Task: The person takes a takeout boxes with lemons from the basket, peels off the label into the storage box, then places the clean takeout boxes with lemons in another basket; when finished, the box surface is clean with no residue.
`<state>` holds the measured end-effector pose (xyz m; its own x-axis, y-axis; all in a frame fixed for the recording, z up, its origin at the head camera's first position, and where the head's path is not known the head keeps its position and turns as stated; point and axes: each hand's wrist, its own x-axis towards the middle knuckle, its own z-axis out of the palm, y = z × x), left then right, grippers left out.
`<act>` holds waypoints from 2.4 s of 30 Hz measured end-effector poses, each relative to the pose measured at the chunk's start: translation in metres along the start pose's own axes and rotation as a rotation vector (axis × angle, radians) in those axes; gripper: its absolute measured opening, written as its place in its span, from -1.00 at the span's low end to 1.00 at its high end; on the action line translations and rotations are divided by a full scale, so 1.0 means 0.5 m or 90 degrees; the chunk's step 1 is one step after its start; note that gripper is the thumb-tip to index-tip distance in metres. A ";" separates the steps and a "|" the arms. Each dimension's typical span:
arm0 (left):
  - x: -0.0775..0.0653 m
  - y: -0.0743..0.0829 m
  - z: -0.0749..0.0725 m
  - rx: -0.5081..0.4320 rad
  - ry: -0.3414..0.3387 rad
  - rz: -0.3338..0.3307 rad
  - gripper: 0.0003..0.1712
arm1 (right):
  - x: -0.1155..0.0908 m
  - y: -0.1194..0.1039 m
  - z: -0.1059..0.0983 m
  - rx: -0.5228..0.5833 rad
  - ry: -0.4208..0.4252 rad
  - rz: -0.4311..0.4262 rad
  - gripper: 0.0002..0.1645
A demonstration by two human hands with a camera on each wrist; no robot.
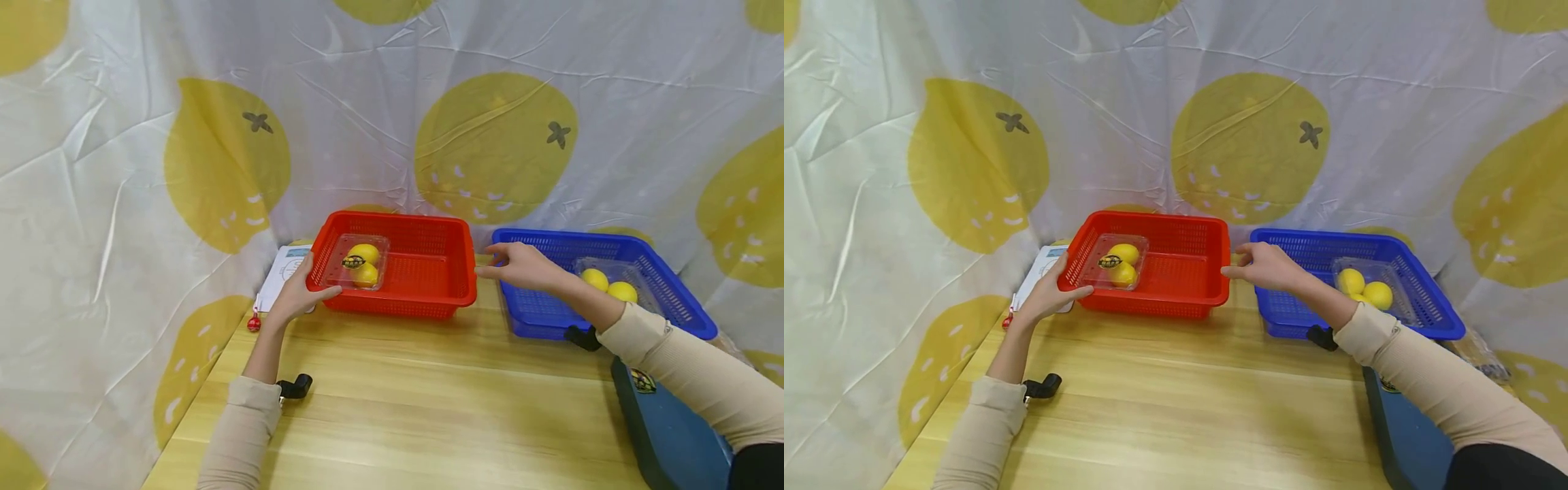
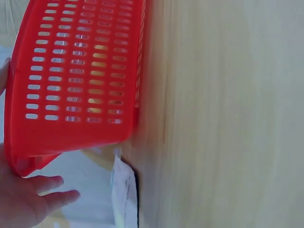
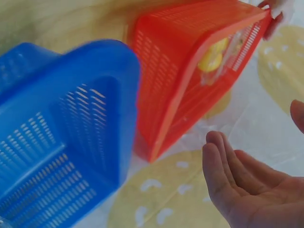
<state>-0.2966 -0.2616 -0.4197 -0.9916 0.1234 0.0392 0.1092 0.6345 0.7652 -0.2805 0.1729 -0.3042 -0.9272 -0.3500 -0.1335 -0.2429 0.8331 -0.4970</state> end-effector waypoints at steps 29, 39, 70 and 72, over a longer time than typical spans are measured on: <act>0.007 -0.001 0.040 -0.051 0.029 -0.001 0.25 | 0.223 -0.148 0.006 0.099 -0.113 -0.026 -0.19; -0.009 -0.008 0.020 -0.047 0.043 -0.022 0.24 | 0.325 -0.208 0.055 0.184 -0.131 -0.033 -0.09; -0.010 0.014 0.046 -0.054 0.030 -0.023 0.21 | 0.409 -0.101 0.216 0.259 -0.335 0.158 -0.46; -0.012 0.015 0.043 -0.049 0.030 -0.024 0.22 | 0.408 -0.104 0.220 0.291 -0.330 0.156 -0.43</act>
<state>-0.2885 -0.2408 -0.4279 -0.9972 0.0640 0.0379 0.0679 0.5775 0.8136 -0.4254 0.0111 -0.4000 -0.6583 -0.4289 -0.6186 0.2022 0.6908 -0.6942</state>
